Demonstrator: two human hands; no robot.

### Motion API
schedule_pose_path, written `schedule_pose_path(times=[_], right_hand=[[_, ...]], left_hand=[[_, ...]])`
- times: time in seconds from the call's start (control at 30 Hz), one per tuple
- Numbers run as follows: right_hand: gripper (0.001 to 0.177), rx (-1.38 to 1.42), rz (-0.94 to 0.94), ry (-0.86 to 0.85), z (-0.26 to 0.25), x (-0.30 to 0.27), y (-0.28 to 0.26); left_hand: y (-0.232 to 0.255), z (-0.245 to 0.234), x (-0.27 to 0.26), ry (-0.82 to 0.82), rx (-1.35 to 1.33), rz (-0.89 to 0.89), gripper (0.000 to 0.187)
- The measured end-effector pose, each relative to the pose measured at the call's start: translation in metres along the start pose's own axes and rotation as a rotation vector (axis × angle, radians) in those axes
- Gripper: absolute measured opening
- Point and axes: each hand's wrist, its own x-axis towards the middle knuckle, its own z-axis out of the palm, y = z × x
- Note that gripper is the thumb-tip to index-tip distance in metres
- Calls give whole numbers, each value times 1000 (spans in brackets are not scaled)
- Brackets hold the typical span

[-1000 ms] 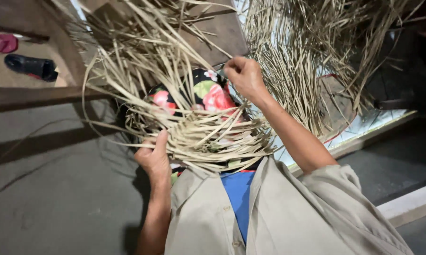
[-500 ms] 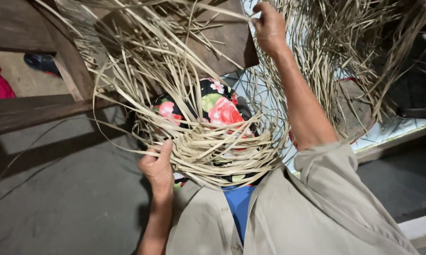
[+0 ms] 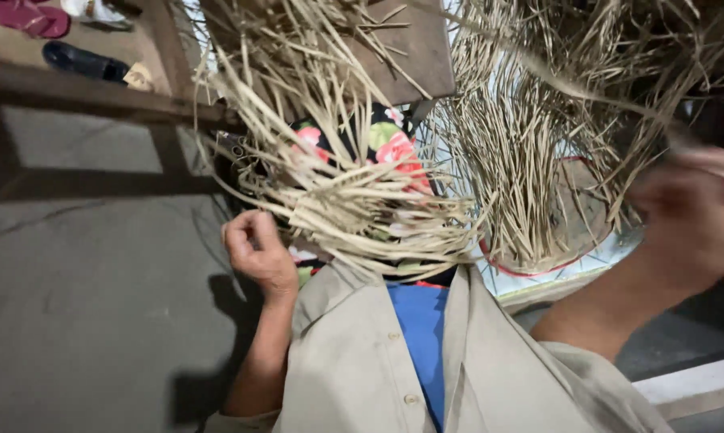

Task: Weaving dried leaves into a circular pattern to create a craft item.

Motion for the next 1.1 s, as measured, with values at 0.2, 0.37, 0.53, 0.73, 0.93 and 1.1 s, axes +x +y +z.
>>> schedule_pose_path(times=[0.2, 0.37, 0.53, 0.73, 0.93, 1.1], right_hand=[[8, -541, -17, -601, 237, -77, -4], [8, -450, 140, -935, 293, -113, 18], [5, -696, 218, -869, 294, -125, 37], [9, -867, 339, -830, 260, -106, 30], [6, -921, -130, -849, 220, -80, 35], [9, -1012, -443, -714, 243, -94, -10]], left_hand=[[41, -16, -29, -161, -329, 8, 35], [57, -29, -24, -183, -474, 13, 15], [53, -49, -14, -290, -332, -355, 16], [24, -63, 26, 82, -865, -755, 18], [15, -104, 70, 143, -1023, -755, 19], [31, -50, 27, -407, -1007, -261, 38]])
